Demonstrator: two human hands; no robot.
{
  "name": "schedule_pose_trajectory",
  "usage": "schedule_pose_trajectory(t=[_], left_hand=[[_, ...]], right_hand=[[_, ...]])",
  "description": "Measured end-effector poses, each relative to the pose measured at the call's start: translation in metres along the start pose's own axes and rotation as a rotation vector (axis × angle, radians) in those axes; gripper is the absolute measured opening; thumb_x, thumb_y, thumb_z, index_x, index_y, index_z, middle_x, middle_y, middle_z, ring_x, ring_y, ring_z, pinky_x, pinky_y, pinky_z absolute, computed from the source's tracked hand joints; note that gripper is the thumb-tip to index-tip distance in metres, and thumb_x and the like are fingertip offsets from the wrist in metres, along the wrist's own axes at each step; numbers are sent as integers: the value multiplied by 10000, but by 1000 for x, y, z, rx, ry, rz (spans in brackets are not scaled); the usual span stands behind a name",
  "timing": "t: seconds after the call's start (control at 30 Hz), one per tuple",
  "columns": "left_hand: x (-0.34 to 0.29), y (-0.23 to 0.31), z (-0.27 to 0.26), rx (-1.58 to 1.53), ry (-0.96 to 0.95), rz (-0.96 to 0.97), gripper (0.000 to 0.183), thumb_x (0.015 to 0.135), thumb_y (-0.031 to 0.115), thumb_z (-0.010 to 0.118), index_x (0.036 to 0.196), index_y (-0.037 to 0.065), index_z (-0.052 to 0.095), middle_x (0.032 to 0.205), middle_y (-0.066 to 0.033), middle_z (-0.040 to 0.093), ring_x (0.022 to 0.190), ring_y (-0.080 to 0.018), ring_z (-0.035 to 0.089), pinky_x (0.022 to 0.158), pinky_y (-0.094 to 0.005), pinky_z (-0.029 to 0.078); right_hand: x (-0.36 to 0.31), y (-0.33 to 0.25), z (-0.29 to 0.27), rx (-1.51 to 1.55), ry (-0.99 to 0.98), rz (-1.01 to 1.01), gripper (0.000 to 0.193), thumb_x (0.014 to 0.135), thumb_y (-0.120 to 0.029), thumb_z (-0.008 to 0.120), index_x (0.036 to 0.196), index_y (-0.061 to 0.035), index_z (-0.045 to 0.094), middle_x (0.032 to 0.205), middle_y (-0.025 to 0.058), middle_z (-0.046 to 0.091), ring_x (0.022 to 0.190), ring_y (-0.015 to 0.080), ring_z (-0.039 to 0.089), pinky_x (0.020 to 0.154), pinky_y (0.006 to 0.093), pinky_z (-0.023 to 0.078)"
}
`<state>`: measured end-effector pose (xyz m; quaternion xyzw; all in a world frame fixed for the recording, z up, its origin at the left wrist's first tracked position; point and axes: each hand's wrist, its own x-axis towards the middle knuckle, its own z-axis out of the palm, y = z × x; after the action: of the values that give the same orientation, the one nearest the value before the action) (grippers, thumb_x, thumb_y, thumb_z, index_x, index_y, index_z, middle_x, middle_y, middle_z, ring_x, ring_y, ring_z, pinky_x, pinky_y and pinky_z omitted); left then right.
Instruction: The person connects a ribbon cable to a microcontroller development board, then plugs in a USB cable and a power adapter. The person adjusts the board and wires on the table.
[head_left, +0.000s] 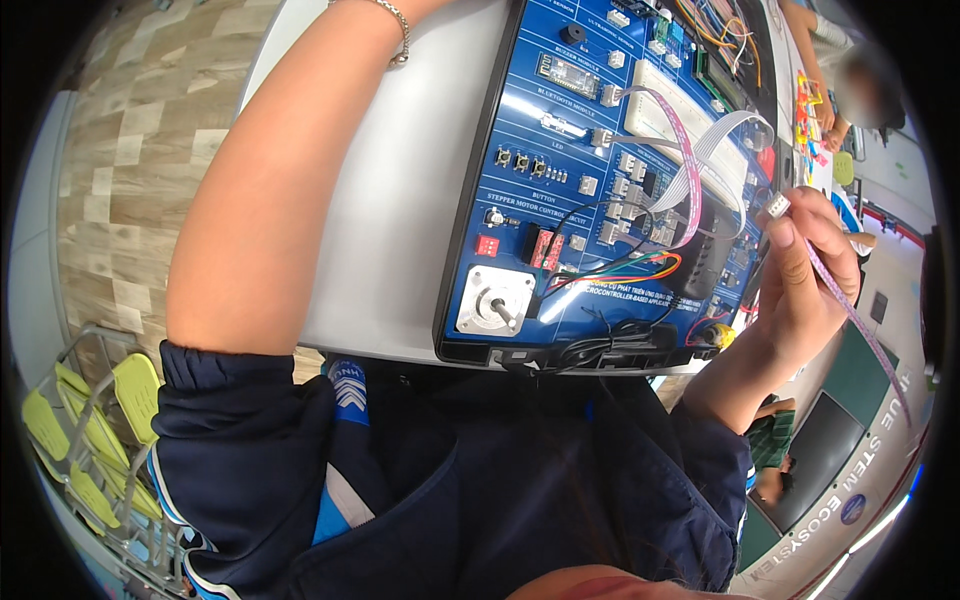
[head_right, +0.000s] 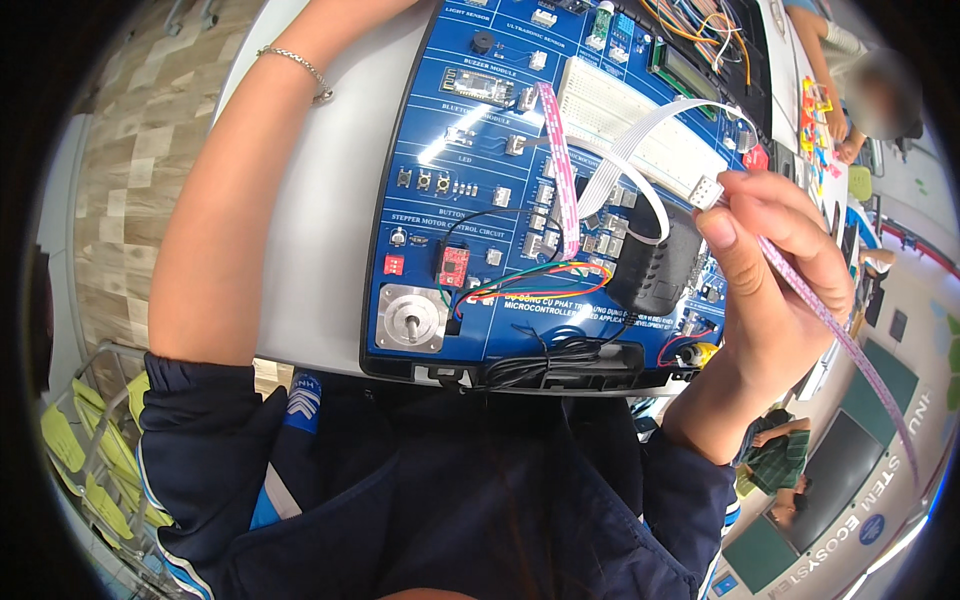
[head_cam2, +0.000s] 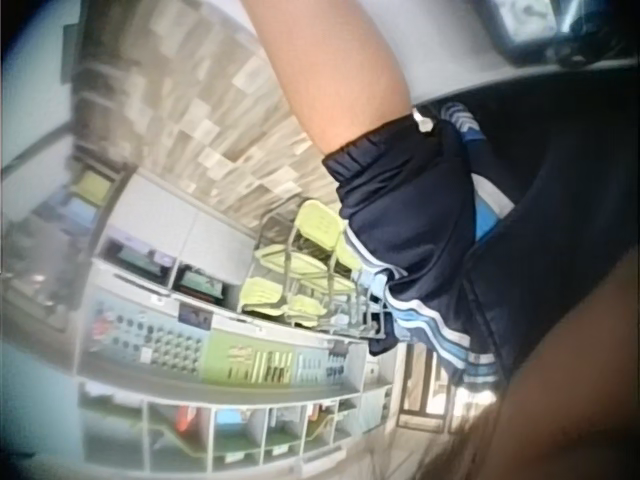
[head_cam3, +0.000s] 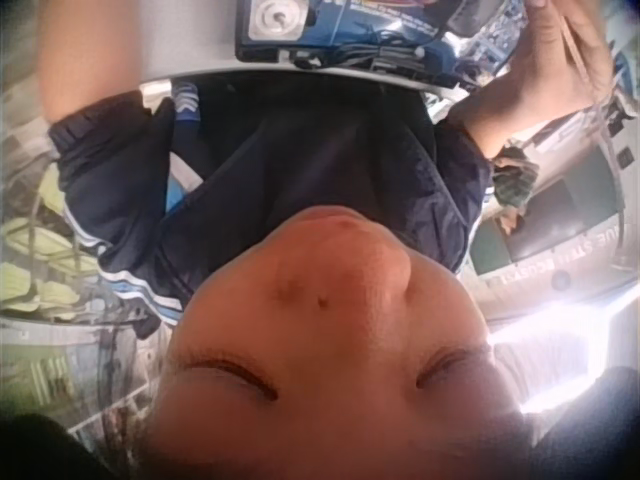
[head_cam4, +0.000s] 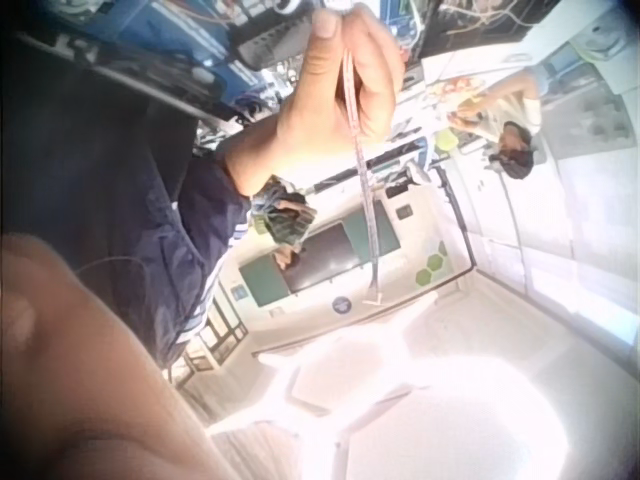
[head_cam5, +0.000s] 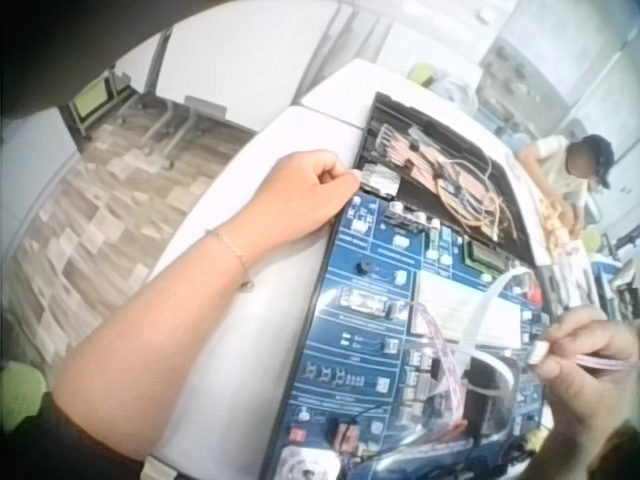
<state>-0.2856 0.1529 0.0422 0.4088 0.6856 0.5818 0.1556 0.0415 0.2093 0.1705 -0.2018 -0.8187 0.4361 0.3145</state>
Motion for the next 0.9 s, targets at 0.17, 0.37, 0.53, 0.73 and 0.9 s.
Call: schedule_pose_trajectory(t=[0.17,0.37,0.53,0.73,0.9], left_hand=[[0,-3,-1,-1,2,13,276,916,251,678,812,-3,694,740,-112,702,667,-178,626,639,-331,509],[-1,1,0,18,0,6,296,912,277,676,807,1,699,742,-126,706,670,-202,638,654,-346,517],[1,4,-2,59,-8,-12,300,901,281,678,800,0,703,743,-139,709,673,-222,646,661,-354,519],[1,-4,-4,54,9,42,308,897,284,673,789,-4,701,747,-152,710,676,-235,652,669,-361,522],[3,1,0,54,-9,20,309,895,289,672,786,3,709,750,-166,711,684,-249,661,677,-365,526]], right_hand=[[9,-15,6,-286,-212,-103,240,714,116,833,931,38,764,1003,178,740,920,236,726,826,320,577],[6,-35,13,-555,-259,-349,243,666,109,841,889,50,766,924,170,747,823,253,741,726,298,594],[5,-40,14,-292,-398,-334,195,690,91,838,862,45,758,899,185,751,800,254,744,704,301,590],[6,-29,36,-645,-393,-347,141,757,47,810,873,-24,775,887,110,779,773,216,750,675,277,576],[7,-19,39,-700,-431,-402,162,753,5,818,903,-40,780,909,91,777,763,213,742,646,281,571]])
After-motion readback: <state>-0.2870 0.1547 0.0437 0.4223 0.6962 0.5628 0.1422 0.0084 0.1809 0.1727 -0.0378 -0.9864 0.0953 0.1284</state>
